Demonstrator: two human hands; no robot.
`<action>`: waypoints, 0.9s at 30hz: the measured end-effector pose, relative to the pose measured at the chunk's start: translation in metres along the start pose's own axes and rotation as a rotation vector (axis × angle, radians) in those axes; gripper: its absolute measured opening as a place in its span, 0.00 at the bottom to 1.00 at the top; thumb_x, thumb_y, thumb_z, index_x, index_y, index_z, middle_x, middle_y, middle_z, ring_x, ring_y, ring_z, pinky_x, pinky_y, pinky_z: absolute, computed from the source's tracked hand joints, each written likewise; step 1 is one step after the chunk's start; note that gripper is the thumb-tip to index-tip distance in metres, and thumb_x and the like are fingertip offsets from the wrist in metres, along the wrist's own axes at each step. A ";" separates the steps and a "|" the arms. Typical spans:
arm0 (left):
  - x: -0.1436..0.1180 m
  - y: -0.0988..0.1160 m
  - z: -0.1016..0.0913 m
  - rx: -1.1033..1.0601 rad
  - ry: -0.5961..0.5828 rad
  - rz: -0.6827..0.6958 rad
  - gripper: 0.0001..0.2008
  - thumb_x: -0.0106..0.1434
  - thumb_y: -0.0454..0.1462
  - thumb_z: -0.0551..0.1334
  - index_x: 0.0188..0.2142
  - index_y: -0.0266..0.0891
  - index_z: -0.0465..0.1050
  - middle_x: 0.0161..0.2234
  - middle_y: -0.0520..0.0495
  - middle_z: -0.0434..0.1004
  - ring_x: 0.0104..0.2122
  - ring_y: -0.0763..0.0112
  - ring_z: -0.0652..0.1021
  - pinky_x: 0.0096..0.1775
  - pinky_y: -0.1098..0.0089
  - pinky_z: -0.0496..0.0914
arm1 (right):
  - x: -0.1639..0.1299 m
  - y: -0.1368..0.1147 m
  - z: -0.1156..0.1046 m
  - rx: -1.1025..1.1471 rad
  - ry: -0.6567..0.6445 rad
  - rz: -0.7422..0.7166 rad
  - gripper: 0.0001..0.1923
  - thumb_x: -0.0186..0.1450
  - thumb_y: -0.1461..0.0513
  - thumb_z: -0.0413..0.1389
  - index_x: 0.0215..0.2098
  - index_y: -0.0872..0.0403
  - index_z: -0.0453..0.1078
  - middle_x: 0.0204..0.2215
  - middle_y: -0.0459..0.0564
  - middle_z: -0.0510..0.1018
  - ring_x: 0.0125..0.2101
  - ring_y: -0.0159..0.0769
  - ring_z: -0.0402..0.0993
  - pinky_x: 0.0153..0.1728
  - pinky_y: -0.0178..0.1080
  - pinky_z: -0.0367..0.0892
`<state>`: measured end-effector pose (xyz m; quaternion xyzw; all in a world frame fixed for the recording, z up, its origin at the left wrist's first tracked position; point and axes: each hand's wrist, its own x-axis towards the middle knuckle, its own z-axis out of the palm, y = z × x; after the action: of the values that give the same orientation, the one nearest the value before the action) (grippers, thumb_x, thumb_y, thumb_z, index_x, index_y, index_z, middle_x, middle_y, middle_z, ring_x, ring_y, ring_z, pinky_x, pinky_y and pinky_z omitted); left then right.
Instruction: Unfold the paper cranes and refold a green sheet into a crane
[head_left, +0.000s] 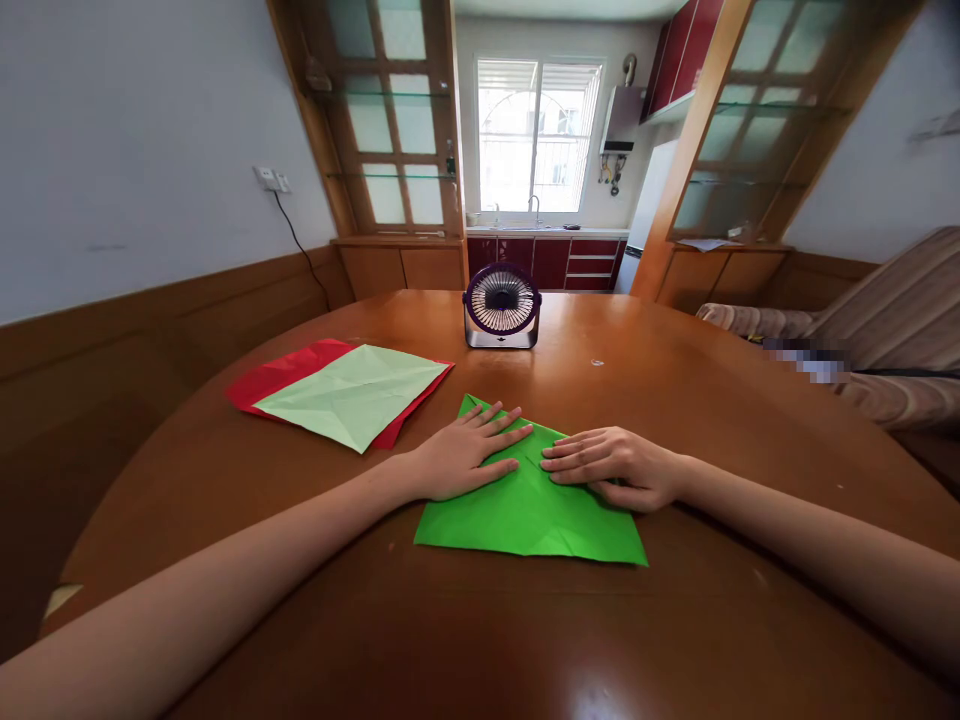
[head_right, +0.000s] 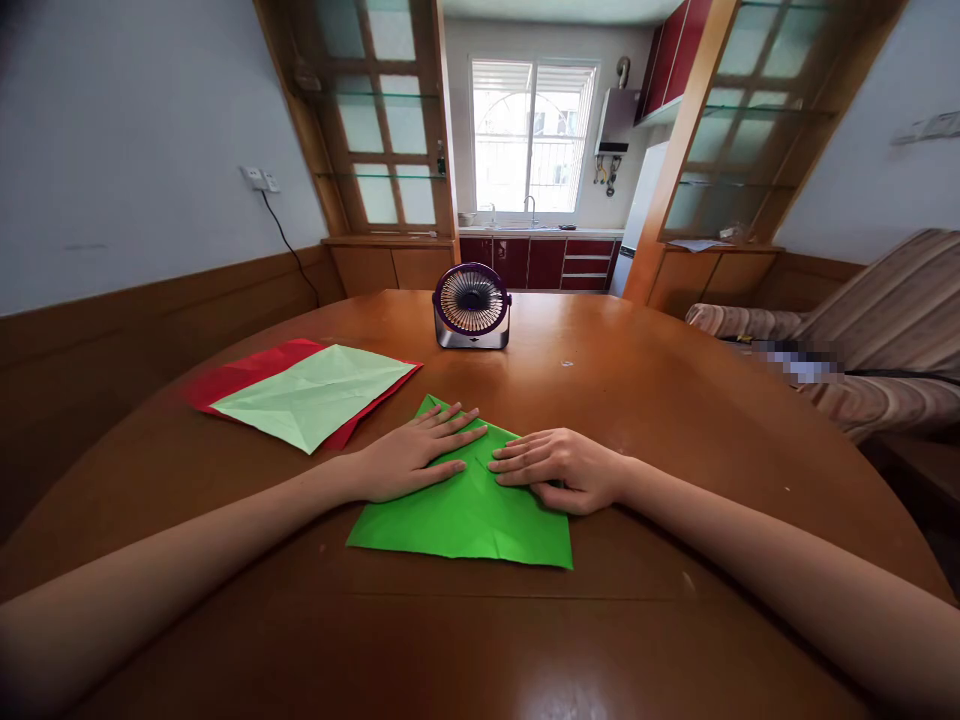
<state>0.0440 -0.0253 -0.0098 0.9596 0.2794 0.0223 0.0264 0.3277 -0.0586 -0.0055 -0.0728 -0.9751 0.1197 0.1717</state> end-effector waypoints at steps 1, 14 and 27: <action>0.000 0.000 0.000 -0.003 0.005 0.003 0.30 0.71 0.54 0.43 0.68 0.49 0.44 0.69 0.50 0.38 0.68 0.57 0.43 0.65 0.53 0.41 | 0.000 0.000 0.000 -0.002 0.000 0.000 0.25 0.66 0.65 0.46 0.61 0.58 0.63 0.55 0.58 0.73 0.59 0.40 0.65 0.61 0.49 0.60; 0.000 -0.001 0.001 -0.002 0.023 0.001 0.30 0.70 0.54 0.44 0.68 0.48 0.46 0.69 0.51 0.41 0.68 0.57 0.46 0.65 0.55 0.43 | 0.000 -0.001 0.000 -0.036 -0.018 -0.004 0.26 0.65 0.65 0.47 0.62 0.57 0.62 0.56 0.57 0.72 0.60 0.40 0.64 0.61 0.49 0.60; 0.016 0.034 -0.001 0.096 0.143 -0.174 0.34 0.66 0.60 0.44 0.65 0.51 0.56 0.64 0.42 0.60 0.63 0.45 0.59 0.60 0.36 0.36 | -0.001 0.001 0.001 -0.055 -0.013 -0.007 0.27 0.63 0.66 0.48 0.61 0.57 0.63 0.54 0.57 0.74 0.60 0.41 0.63 0.61 0.49 0.60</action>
<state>0.0756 -0.0454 -0.0058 0.9278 0.3634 0.0750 -0.0376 0.3279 -0.0583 -0.0070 -0.0731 -0.9794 0.0926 0.1636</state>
